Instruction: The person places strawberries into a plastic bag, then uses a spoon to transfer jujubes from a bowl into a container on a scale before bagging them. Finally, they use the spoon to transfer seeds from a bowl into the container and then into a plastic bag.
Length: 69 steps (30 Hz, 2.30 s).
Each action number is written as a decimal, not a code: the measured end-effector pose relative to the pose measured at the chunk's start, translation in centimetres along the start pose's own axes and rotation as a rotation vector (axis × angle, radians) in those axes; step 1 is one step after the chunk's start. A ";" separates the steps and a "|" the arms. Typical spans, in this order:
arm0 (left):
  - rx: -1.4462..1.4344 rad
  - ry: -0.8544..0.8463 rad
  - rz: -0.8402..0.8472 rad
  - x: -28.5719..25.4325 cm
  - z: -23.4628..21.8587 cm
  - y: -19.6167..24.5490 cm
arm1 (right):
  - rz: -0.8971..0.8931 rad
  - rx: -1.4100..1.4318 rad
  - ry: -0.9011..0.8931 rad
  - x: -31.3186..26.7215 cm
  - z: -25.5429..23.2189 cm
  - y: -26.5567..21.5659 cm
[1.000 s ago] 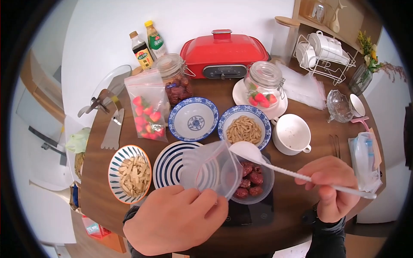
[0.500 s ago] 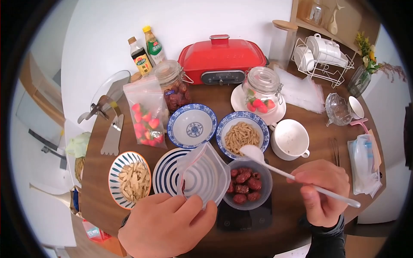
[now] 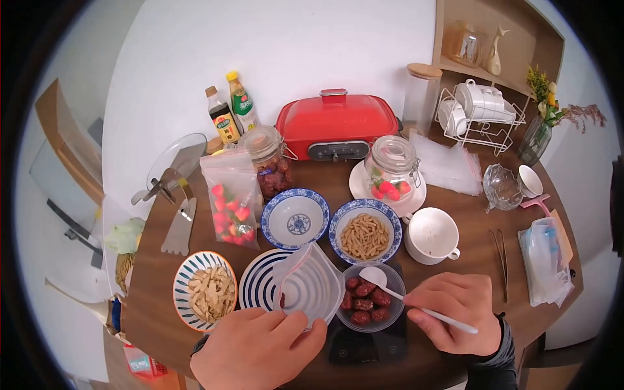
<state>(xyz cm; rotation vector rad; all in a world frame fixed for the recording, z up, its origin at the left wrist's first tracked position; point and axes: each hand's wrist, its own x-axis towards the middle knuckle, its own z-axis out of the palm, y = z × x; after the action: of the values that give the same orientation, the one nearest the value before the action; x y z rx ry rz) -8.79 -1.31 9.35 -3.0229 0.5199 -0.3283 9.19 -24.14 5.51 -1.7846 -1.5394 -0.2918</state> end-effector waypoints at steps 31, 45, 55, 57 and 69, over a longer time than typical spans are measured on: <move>0.009 0.105 -0.132 -0.9 -1.2 0.4 | -0.018 -0.149 -0.269 -0.5 1.4 0.6; -0.008 0.081 -0.159 -1.0 -1.1 0.6 | -0.009 -0.120 -0.316 -0.5 1.5 0.9; 0.028 0.121 -0.110 -1.2 -1.3 0.3 | 0.010 -0.145 -0.294 -0.3 1.3 0.6; 0.022 0.132 -0.102 -1.2 -1.0 0.3 | 0.033 -0.150 -0.297 -0.1 1.2 0.2; -0.036 0.109 -0.143 -1.6 -1.4 0.6 | 0.020 -0.155 -0.283 -0.1 1.5 0.5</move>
<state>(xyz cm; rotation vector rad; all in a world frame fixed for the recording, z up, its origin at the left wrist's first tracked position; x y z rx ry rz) -10.72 -1.35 10.37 -3.0975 0.3199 -0.4983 9.21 -23.27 4.19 -2.0310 -1.7319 -0.1564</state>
